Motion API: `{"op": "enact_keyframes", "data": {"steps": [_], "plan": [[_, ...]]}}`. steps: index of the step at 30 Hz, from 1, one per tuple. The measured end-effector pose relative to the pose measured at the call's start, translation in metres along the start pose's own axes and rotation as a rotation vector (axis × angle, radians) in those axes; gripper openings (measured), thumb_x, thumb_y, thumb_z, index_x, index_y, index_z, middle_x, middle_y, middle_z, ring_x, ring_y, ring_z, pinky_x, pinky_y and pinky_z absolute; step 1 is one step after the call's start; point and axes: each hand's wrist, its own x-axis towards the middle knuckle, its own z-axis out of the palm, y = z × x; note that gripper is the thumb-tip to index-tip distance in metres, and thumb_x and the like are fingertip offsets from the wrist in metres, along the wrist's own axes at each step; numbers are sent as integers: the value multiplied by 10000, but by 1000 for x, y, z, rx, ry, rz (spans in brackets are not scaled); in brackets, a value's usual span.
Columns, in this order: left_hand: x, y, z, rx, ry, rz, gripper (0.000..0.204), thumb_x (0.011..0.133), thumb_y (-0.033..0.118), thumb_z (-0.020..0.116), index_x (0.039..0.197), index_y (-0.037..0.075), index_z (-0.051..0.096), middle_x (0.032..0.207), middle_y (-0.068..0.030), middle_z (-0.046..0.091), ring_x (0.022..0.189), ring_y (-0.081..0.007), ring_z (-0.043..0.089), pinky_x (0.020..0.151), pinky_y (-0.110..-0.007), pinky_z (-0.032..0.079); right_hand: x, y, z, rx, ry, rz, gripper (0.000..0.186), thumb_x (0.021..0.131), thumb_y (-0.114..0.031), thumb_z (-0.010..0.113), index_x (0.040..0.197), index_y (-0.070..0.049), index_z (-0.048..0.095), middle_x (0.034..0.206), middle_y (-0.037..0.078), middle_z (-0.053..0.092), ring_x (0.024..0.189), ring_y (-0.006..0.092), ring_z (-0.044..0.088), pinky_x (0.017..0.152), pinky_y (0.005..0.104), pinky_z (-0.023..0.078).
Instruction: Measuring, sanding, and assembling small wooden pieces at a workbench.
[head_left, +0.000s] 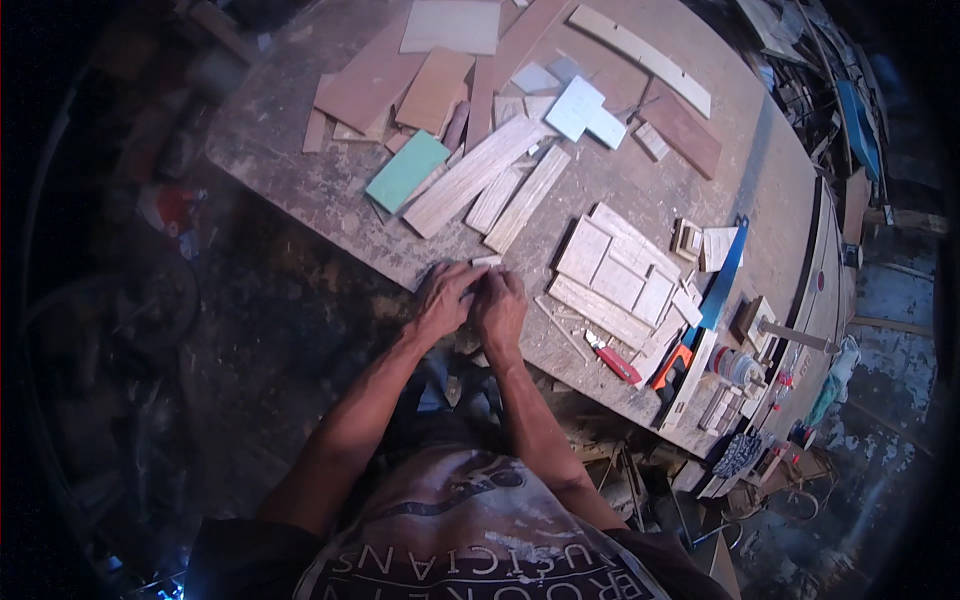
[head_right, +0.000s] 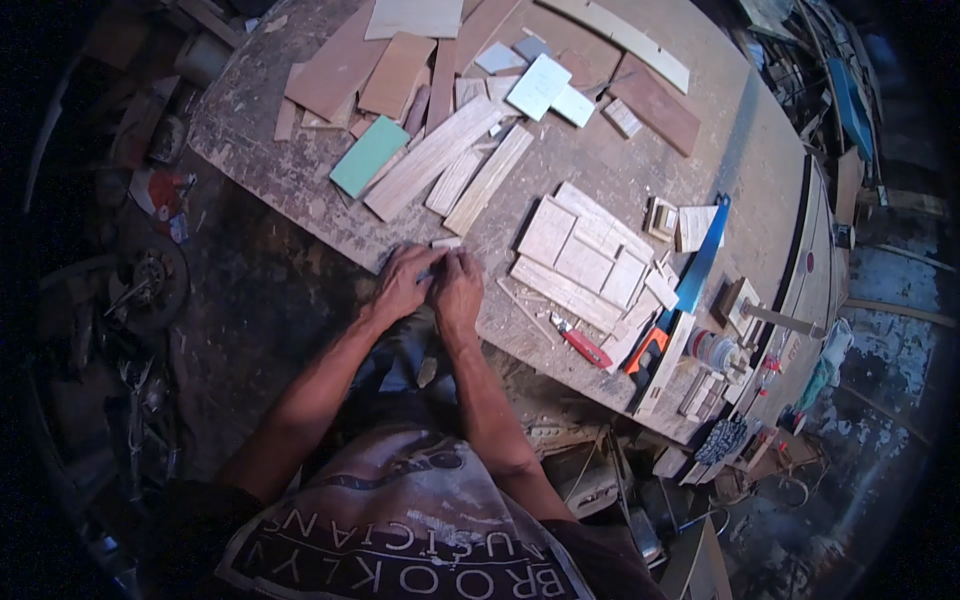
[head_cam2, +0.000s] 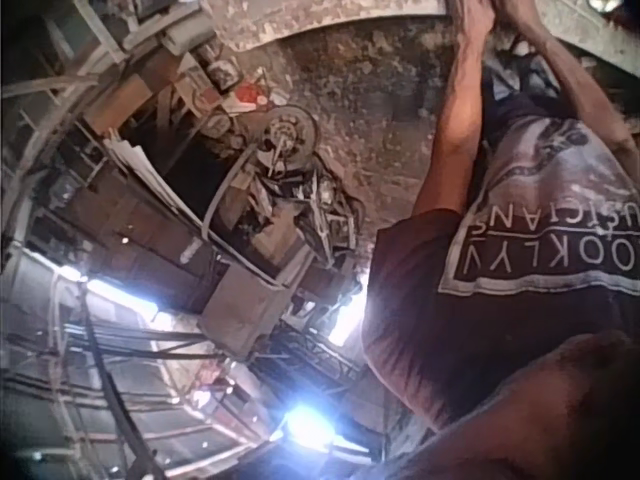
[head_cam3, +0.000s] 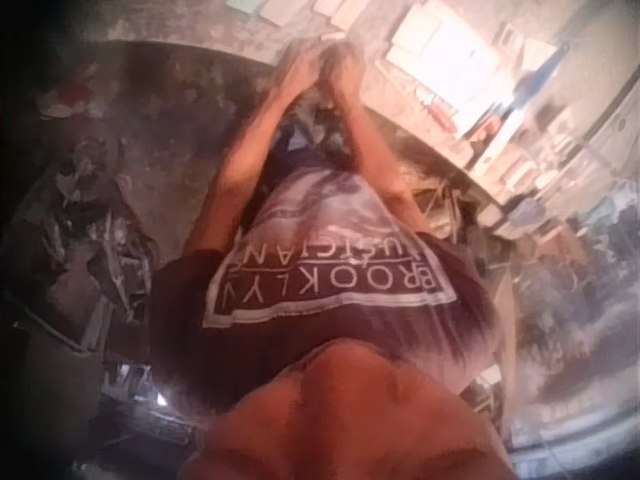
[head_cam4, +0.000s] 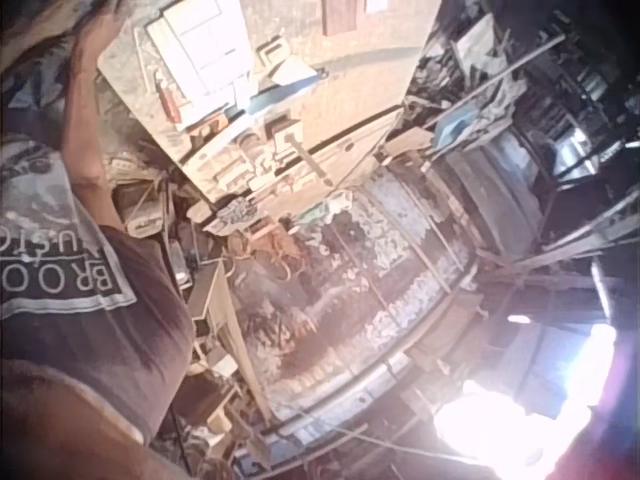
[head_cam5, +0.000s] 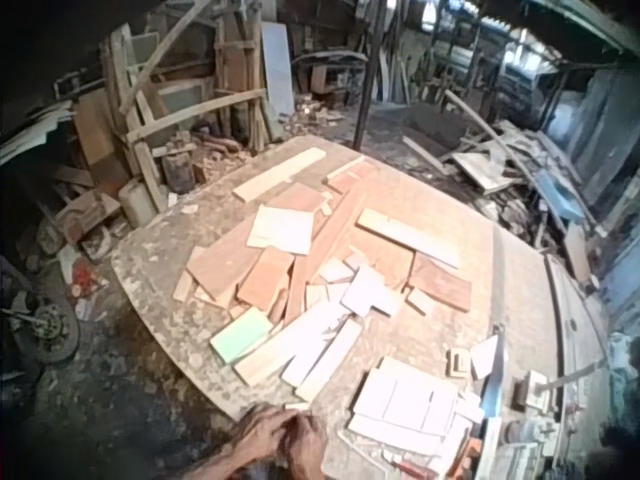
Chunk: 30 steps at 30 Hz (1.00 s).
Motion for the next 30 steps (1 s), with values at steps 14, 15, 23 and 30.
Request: {"op": "enact_keyframes", "data": {"steps": [14,15,23,30], "plan": [[0,-6,4,3,-29,-16,519,770,22,708,1281,60,621,1063,-148,637,1007,-367,571,921,-430,447,-5,14,6,20,82,-51,207,833,-43,605,1028,11,651,974,215,642,886,414,611,778,468,502],[-1,-3,5,14,-18,8,510,770,23,712,1272,59,627,1048,-150,634,1000,-366,572,919,-430,448,8,10,3,-7,102,-114,206,835,-44,611,1030,9,651,973,210,643,884,405,615,773,460,505],[-3,-2,5,-18,-34,-56,507,762,15,717,1261,55,634,1012,-138,632,976,-352,571,892,-430,441,-20,19,3,-55,-14,-11,269,838,-39,618,1105,-13,642,997,208,612,924,385,595,784,455,502],[-4,-6,3,10,-22,-81,516,761,52,746,1266,78,644,1014,-129,631,1000,-350,566,908,-423,459,-33,14,0,101,80,11,299,858,-77,635,1147,-4,634,988,220,624,902,405,597,788,474,491]]}}
